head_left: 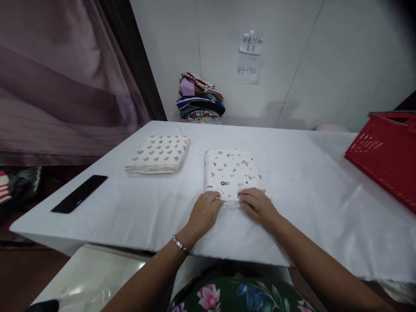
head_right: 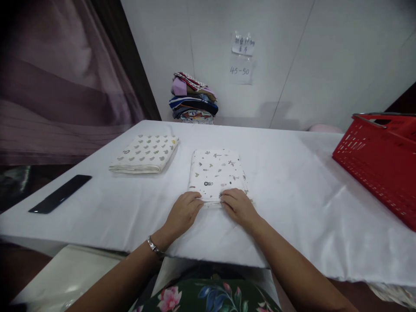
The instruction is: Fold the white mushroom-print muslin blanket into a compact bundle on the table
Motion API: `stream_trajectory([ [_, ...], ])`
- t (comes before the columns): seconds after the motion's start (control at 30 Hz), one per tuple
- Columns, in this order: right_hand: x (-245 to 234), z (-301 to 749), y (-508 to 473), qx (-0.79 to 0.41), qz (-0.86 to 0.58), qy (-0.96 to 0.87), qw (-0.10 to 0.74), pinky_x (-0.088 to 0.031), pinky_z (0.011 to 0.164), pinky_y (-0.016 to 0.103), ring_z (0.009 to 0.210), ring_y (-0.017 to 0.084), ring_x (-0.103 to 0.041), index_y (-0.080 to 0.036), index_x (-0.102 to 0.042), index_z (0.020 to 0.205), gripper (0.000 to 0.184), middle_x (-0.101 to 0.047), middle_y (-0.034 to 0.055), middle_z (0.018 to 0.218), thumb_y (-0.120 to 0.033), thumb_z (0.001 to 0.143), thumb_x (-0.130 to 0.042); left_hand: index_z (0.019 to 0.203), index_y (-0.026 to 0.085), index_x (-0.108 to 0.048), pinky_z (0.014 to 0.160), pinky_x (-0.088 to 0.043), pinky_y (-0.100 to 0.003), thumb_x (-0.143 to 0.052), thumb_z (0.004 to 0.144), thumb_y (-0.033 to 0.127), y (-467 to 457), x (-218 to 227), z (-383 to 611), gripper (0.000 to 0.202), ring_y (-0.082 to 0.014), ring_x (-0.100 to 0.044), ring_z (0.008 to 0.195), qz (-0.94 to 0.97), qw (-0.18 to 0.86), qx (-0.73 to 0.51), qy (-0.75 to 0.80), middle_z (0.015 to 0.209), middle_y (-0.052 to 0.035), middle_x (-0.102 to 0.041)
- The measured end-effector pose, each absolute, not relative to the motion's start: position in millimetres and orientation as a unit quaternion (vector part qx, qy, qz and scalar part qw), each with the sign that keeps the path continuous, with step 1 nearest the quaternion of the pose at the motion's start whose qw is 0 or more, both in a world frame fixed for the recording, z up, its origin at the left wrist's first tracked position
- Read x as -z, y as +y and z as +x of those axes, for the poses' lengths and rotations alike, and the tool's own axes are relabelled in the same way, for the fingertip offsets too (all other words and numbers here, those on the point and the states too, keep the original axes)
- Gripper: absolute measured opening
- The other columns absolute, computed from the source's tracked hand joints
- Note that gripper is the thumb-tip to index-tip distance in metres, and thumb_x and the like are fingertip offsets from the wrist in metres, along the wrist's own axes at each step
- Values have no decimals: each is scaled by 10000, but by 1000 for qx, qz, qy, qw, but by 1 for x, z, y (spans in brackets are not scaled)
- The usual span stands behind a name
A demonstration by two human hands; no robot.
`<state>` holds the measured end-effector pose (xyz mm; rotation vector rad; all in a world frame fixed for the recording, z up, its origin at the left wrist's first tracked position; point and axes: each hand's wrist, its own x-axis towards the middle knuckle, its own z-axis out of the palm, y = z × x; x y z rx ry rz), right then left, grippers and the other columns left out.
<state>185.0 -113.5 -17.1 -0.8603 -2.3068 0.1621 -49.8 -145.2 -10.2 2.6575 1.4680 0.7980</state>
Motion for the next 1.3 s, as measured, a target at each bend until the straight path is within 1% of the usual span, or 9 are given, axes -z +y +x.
stream_trajectory([
  [0.27,15,172,-115,-42,-337,-887,314,-454,828,402,963,213,-565,-222,-595,1066,211,-636,82,1030,-225,897,-468,897,200,-620,769,-398,-345,-400,899,177,-144,11,-46,221,-183,-514,877,845,-12,-226,484,926,-59,-607],
  [0.5,20,166,-114,-32,-355,-879,315,-447,782,379,879,207,-553,-198,-623,966,189,-642,76,928,-203,915,-440,890,194,-604,768,-385,-346,-410,896,174,-143,13,-46,195,-190,-530,879,844,-9,-241,479,906,-56,-615],
  [0.6,19,166,-115,-28,-356,-880,314,-445,756,374,861,211,-548,-194,-622,942,198,-639,81,907,-188,917,-426,934,189,-593,788,-385,-355,-403,905,210,-145,12,-45,193,-196,-535,888,840,0,-246,484,908,-61,-621],
  [0.73,19,168,-115,-34,-350,-879,322,-445,746,369,862,214,-546,-192,-614,948,199,-634,85,913,-177,915,-418,1000,191,-572,803,-391,-358,-419,896,238,-149,11,-48,190,-209,-524,922,824,-21,-244,511,957,-66,-618],
  [0.9,19,168,-116,-49,-354,-873,331,-446,746,361,857,210,-546,-191,-603,937,190,-627,83,901,-186,917,-414,922,199,-576,801,-413,-352,-453,862,209,-153,10,-55,137,-206,-503,919,803,-14,-272,531,958,-66,-597],
  [1.03,20,168,-116,-57,-351,-872,335,-447,749,359,855,204,-544,-193,-587,929,179,-624,81,899,-196,922,-409,899,199,-565,786,-427,-351,-483,829,187,-154,8,-51,109,-207,-488,920,789,-18,-265,554,953,-62,-573],
  [1.17,21,169,-116,-62,-346,-873,337,-446,745,358,852,202,-537,-190,-571,928,158,-619,79,900,-193,920,-413,798,203,-535,748,-430,-334,-534,782,178,-151,3,-41,30,-195,-485,871,763,-7,-252,595,882,-36,-553],
  [1.23,21,169,-116,-64,-344,-874,337,-444,750,359,858,203,-536,-191,-567,929,156,-616,80,906,-190,920,-411,759,206,-517,721,-427,-322,-541,767,171,-150,0,-38,43,-189,-485,850,746,0,-254,615,849,-27,-547],
  [1.3,21,169,-117,-66,-344,-875,334,-444,749,358,859,203,-535,-192,-565,925,157,-615,81,908,-186,920,-408,764,208,-513,709,-423,-311,-531,756,151,-150,-2,-38,61,-183,-487,850,733,6,-261,628,850,-23,-549],
])
